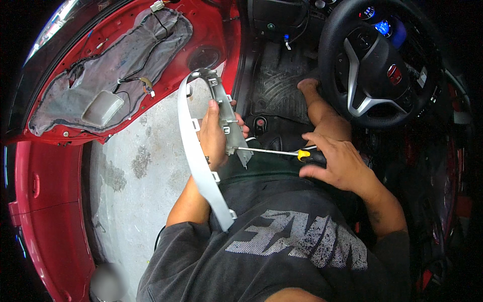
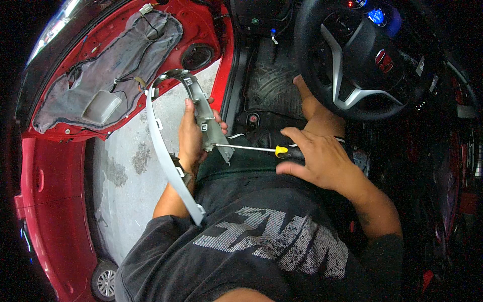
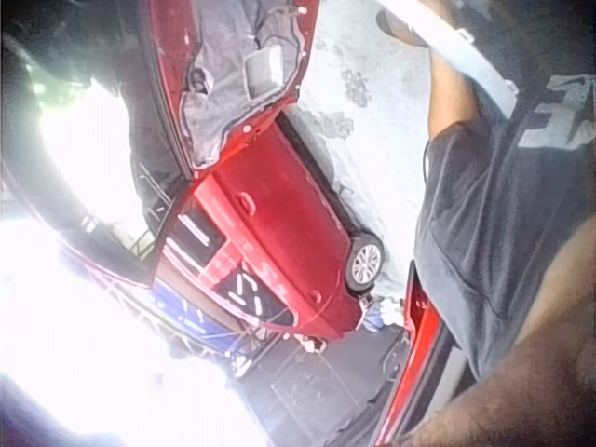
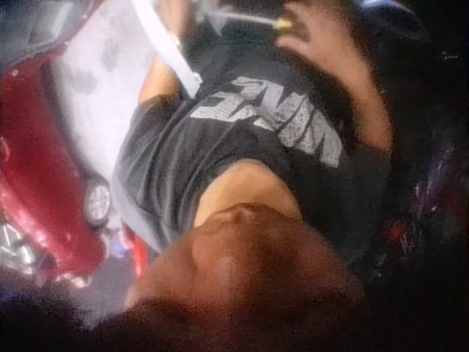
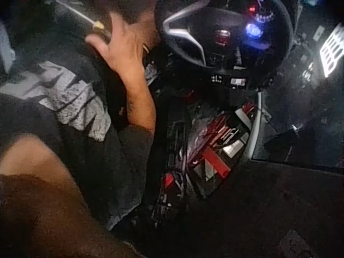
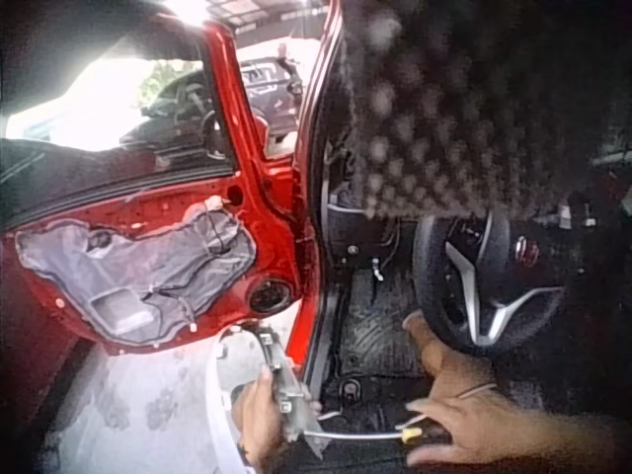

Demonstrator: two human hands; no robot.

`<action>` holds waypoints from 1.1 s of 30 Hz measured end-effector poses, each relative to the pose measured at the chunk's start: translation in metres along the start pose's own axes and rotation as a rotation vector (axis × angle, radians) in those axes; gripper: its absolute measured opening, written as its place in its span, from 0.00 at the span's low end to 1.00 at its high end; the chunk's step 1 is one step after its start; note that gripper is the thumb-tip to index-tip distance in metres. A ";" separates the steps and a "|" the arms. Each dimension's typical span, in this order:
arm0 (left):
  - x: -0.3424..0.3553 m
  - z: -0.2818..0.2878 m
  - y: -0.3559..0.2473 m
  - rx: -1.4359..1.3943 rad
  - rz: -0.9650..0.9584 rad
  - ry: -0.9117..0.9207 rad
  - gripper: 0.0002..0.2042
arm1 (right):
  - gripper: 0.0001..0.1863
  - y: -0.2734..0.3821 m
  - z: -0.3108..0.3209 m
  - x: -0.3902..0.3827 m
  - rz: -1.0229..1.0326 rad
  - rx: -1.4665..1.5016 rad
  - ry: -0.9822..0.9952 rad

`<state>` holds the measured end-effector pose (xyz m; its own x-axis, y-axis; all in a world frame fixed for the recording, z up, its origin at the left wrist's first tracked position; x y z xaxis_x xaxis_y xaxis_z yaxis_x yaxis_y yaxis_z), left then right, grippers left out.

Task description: The person sits inside a red car and uses a screwdriver to remove screws from a white plastic interior trim piece. After disassembling the trim, the person places the screwdriver on the dashboard and handles a black plastic component.

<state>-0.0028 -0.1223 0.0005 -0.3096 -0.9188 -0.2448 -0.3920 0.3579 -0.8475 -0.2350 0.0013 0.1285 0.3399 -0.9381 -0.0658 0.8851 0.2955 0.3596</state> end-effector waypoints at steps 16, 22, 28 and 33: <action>-0.003 -0.005 0.001 -0.001 0.008 0.008 0.33 | 0.14 -0.008 -0.006 0.002 -0.088 0.058 0.138; -0.004 -0.006 0.004 0.002 0.016 0.016 0.33 | 0.17 0.006 0.007 0.003 0.073 -0.230 0.043; -0.004 -0.010 0.003 -0.020 0.035 0.015 0.33 | 0.20 -0.015 -0.010 -0.001 -0.269 0.085 0.179; -0.004 -0.009 0.006 -0.015 0.038 0.006 0.34 | 0.19 -0.010 0.003 0.003 -0.122 0.076 0.139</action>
<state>-0.0118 -0.1155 0.0008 -0.3300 -0.9036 -0.2733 -0.3928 0.3947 -0.8306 -0.2436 -0.0045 0.1278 0.2772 -0.9307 -0.2387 0.8976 0.1623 0.4098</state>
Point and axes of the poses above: each hand's wrist, its own x-axis towards the middle knuckle, its own z-axis out of the back of the hand, y = z × x, the point moved 9 cm from there along x, towards the middle knuckle, and after that the axes turned 4 degrees about y, right-handed, at the moved point
